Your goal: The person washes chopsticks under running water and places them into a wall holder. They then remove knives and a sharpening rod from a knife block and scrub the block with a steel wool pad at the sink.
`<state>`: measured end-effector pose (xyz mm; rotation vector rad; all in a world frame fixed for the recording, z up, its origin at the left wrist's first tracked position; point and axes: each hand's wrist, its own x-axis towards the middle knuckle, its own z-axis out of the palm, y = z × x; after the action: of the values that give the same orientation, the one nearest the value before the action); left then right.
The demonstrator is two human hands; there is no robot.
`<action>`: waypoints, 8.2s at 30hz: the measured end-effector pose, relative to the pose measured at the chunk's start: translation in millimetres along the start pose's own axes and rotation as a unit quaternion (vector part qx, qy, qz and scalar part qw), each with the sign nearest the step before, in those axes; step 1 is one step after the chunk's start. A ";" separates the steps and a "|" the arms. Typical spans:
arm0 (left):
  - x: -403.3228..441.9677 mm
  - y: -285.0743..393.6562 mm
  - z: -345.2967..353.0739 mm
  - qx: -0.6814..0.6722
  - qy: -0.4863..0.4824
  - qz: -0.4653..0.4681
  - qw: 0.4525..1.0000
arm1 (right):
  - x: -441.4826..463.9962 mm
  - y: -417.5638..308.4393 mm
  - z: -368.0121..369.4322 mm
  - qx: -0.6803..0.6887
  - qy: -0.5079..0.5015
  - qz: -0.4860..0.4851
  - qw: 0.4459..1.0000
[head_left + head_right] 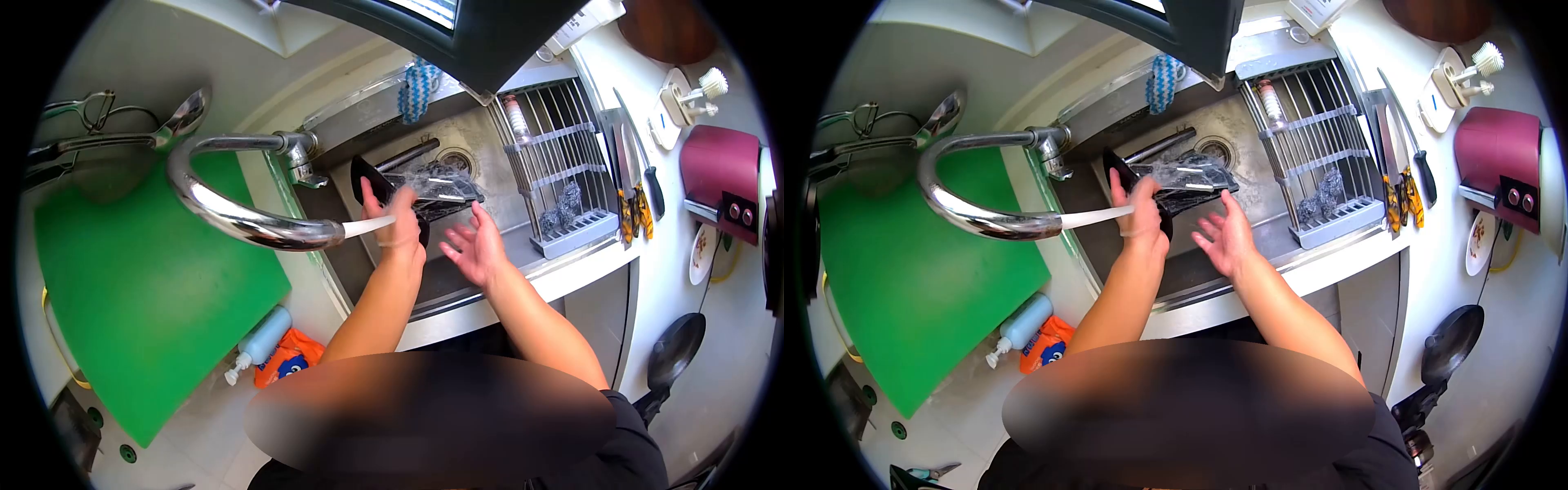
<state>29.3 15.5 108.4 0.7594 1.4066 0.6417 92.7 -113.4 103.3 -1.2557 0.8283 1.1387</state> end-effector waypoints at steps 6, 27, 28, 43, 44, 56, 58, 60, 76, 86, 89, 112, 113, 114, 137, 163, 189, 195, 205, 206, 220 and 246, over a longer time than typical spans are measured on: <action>-14.4 14.8 12.8 -0.088 0.010 -0.074 0.993 | 8.5 1.5 28.5 0.137 -0.177 0.036 0.974; 7.9 -10.9 -34.9 0.328 0.020 0.290 0.899 | 16.8 -3.3 49.7 0.041 -0.075 -0.032 0.996; 12.9 3.9 -42.2 0.383 -0.069 0.302 0.870 | 16.4 -1.7 45.7 0.003 -0.074 -0.035 0.997; 33.7 42.4 7.8 0.570 -0.450 0.000 0.688 | 1.5 -19.2 37.9 -0.060 -0.075 -0.038 0.995; 32.5 40.6 2.8 0.575 -0.441 0.058 0.686 | 5.1 -19.9 33.8 -0.067 -0.085 -0.014 0.994; 46.0 7.0 -51.0 0.343 -0.359 -0.020 0.868 | -23.0 -30.8 46.3 -0.360 -0.167 -0.086 0.914; 47.6 10.6 -58.1 0.328 -0.326 -0.087 0.883 | -30.6 -29.2 47.7 -0.340 -0.170 -0.097 0.920; 44.9 13.3 -64.3 0.240 -0.317 -0.190 0.898 | -37.8 -28.4 49.4 -0.331 -0.156 -0.108 0.924; 28.3 36.8 -20.0 0.252 -0.369 -0.194 0.873 | -54.2 -37.3 36.2 -0.299 -0.122 -0.164 0.932; 33.7 60.8 -29.8 0.387 -0.368 -0.209 0.819 | -27.7 -6.5 37.4 -0.372 -0.128 -0.221 0.892; 28.8 71.2 -38.4 0.428 -0.325 -0.200 0.819 | -35.9 -7.2 49.1 -0.342 -0.144 -0.186 0.910; 69.7 13.9 -113.1 0.048 -0.272 -0.360 0.891 | 67.9 30.3 116.4 -0.326 -0.196 -0.195 0.904; 69.7 12.8 -115.3 0.011 -0.268 -0.391 0.880 | 74.0 32.5 116.2 -0.330 -0.186 -0.218 0.899; 71.2 11.0 -117.5 -0.026 -0.264 -0.420 0.868 | 75.6 29.7 115.3 -0.301 -0.216 -0.204 0.906; 40.0 0.0 -38.6 -0.213 -0.324 -0.499 0.775 | -1.6 -65.1 9.5 -0.442 -0.205 -0.181 0.854; -0.9 -11.8 -7.0 -0.141 0.051 -0.061 0.987 | -56.5 -28.2 44.6 -0.540 0.003 -0.530 0.654; -33.6 2.6 -60.3 -0.046 0.063 -0.062 0.995 | 60.3 -5.0 111.6 -0.663 -0.036 -0.466 0.585; -20.1 8.9 -63.1 -0.103 -0.016 -0.086 0.991 | 25.6 25.0 84.7 -0.663 -0.158 -0.420 0.599; -43.9 16.3 -44.6 -0.107 0.047 -0.068 0.991 | 54.1 -30.6 67.3 -0.695 -0.032 -0.422 0.581; -41.9 14.1 -43.8 -0.106 0.047 -0.070 0.991 | 43.4 -29.7 63.5 -0.702 -0.071 -0.427 0.565; -13.4 41.5 -24.0 -0.121 -0.071 -0.406 0.903 | -20.2 -1.0 3.0 -0.163 0.064 -0.301 0.937; -11.4 18.4 -43.2 0.128 -0.163 -0.074 0.975 | -26.9 -16.3 35.3 -0.337 -0.106 -0.191 0.916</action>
<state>-13.7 21.6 129.5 0.9074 1.2374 0.2075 97.1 -83.0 139.2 -1.7207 -0.0101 1.2452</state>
